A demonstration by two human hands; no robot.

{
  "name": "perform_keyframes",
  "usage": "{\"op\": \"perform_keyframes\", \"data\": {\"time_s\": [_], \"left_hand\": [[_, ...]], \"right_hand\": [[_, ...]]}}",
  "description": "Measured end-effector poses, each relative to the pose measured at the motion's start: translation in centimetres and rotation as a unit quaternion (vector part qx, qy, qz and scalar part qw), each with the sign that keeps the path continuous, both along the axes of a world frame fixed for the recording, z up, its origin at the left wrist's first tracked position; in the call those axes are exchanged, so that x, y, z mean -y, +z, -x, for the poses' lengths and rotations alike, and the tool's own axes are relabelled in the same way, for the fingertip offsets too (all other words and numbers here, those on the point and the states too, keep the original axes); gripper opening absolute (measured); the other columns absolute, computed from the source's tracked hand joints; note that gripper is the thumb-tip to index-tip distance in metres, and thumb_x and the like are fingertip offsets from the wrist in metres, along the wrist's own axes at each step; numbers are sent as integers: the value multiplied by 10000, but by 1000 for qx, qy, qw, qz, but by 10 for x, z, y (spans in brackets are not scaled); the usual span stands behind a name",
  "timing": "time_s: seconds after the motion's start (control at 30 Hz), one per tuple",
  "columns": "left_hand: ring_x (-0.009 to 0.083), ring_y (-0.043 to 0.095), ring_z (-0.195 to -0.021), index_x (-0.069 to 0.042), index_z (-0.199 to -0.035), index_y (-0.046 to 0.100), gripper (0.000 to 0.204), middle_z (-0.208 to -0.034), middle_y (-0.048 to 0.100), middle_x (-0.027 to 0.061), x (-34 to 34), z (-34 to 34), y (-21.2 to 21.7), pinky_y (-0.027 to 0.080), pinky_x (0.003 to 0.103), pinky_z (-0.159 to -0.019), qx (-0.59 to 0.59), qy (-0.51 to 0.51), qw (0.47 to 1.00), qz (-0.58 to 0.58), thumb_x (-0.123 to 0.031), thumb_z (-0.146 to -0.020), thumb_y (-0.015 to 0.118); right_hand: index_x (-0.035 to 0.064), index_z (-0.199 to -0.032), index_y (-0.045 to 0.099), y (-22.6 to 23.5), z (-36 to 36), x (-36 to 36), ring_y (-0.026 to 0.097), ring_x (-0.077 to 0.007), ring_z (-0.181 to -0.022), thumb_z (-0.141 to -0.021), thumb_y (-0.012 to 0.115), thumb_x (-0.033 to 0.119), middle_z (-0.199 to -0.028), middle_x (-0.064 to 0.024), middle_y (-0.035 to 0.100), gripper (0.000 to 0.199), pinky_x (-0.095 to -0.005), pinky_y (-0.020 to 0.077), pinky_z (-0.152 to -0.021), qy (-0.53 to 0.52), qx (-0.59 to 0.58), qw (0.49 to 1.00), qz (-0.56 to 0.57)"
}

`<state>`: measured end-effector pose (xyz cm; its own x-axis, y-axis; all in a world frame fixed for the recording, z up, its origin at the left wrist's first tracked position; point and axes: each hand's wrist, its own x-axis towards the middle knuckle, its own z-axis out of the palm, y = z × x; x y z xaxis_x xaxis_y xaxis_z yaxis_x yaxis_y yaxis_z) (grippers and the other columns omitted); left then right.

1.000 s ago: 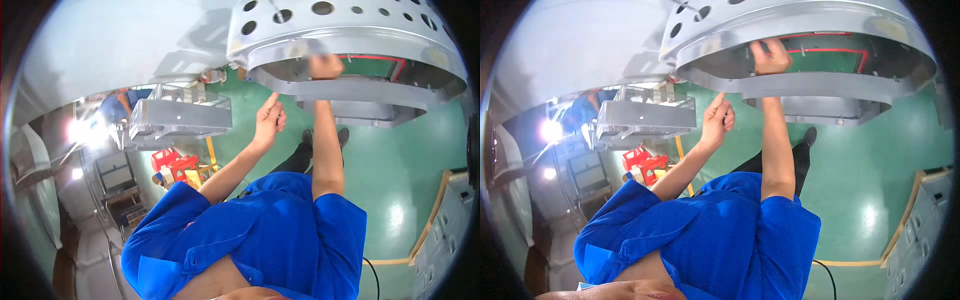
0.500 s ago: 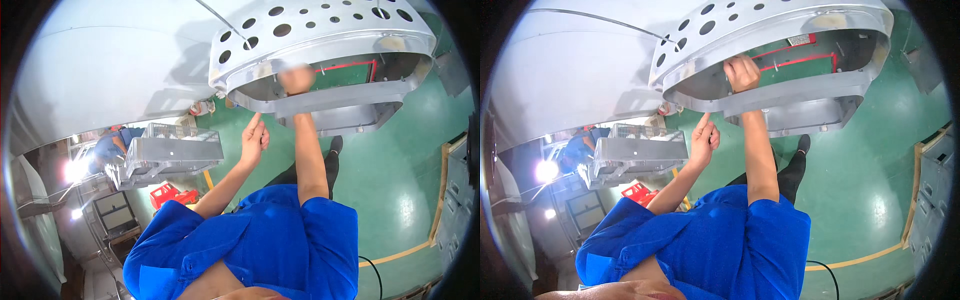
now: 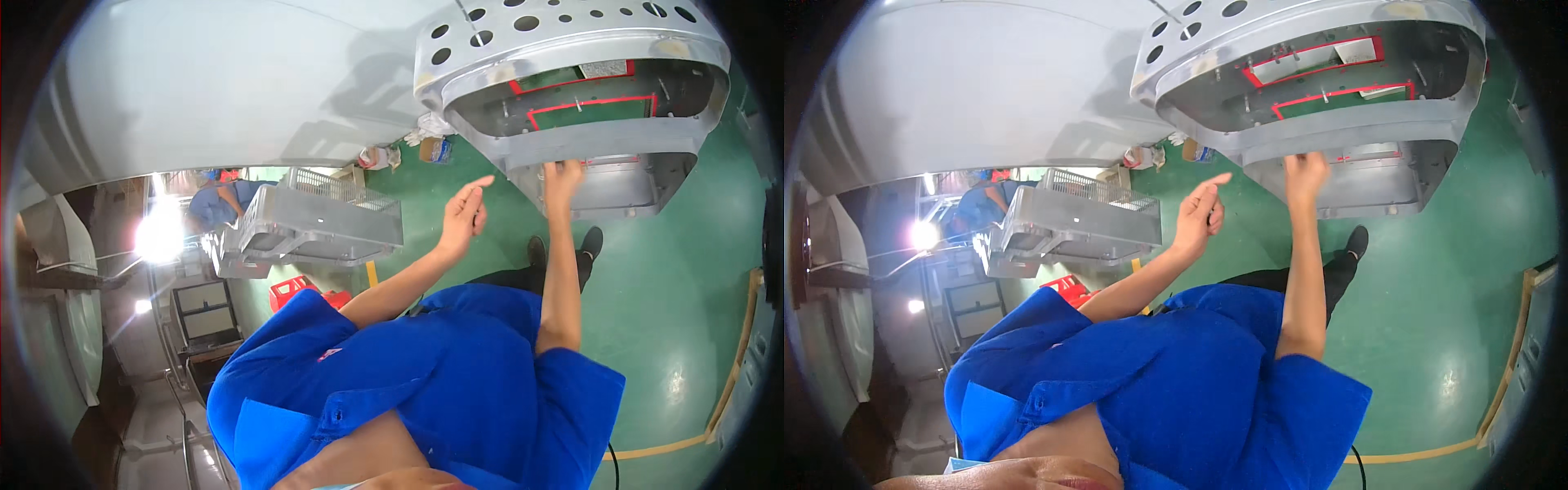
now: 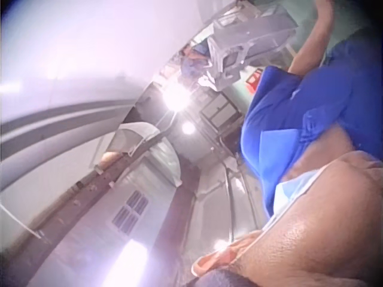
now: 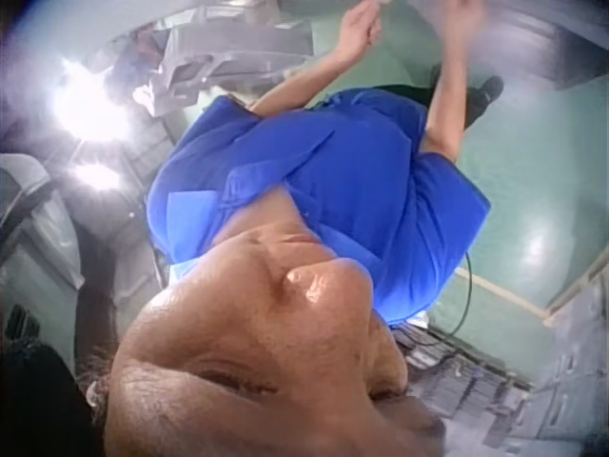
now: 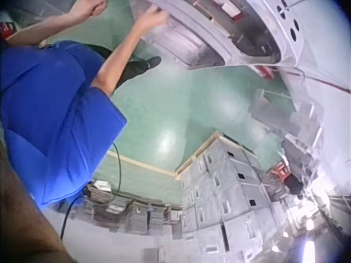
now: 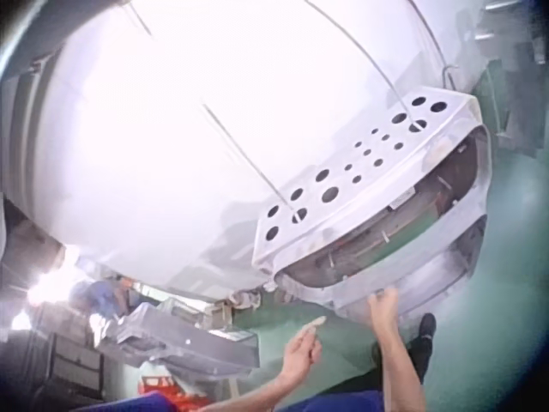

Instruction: Inspecting and checking fasteners on large metal equipment housings in an industrial setting.

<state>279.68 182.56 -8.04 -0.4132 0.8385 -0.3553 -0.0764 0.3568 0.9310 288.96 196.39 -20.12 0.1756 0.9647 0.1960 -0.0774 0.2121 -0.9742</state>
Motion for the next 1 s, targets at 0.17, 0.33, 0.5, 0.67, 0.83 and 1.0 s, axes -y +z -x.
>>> {"op": "perform_keyframes", "data": {"time_s": [0.17,0.33,0.5,0.67,0.83,1.0], "left_hand": [[49,294,-421,-41,-1215,512,384,-524,381,-31,10,-37,-5,230,198,-386,40,-55,996,51,-313,-966,405],[43,347,-449,-36,-1246,496,437,-561,442,-26,-10,-72,-18,254,188,-395,62,-103,992,30,-354,-971,377],[52,370,-459,-27,-1261,478,473,-595,477,-12,-31,-116,2,246,185,-388,47,-173,982,67,-379,-976,342],[59,349,-466,1,-1255,463,477,-615,477,16,-53,-155,19,249,195,-392,116,-147,982,33,-365,-980,327],[88,338,-480,27,-1152,497,397,-617,463,21,-62,-178,10,260,219,-414,255,-65,964,-22,-300,-971,364],[95,377,-542,8,-1115,510,290,-778,513,37,-50,-202,22,280,218,-438,278,-7,959,56,-186,-941,383]], "right_hand": [[0,-740,619,58,-73,91,499,-87,-560,-721,703,65,-663,-28,589,108,-242,410,-546,168,-94,978,77],[24,-737,639,90,-110,99,528,-145,-572,-663,737,84,-679,-43,549,137,-264,424,-544,245,-34,968,49],[25,-806,639,86,-162,75,573,-194,-601,-667,718,73,-713,-81,564,167,-309,453,-557,309,-2,950,53],[0,-780,637,108,-191,54,596,-146,-621,-693,676,14,-734,-85,593,97,-265,459,-572,216,38,973,-73],[-1,-795,654,128,-232,-9,571,-99,-671,-736,666,5,-756,-49,643,61,-230,449,-616,56,-85,994,-38],[11,-835,682,149,-239,-108,631,-140,-762,-728,703,58,-841,-67,681,119,-252,485,-699,-122,-107,983,-88]]}}
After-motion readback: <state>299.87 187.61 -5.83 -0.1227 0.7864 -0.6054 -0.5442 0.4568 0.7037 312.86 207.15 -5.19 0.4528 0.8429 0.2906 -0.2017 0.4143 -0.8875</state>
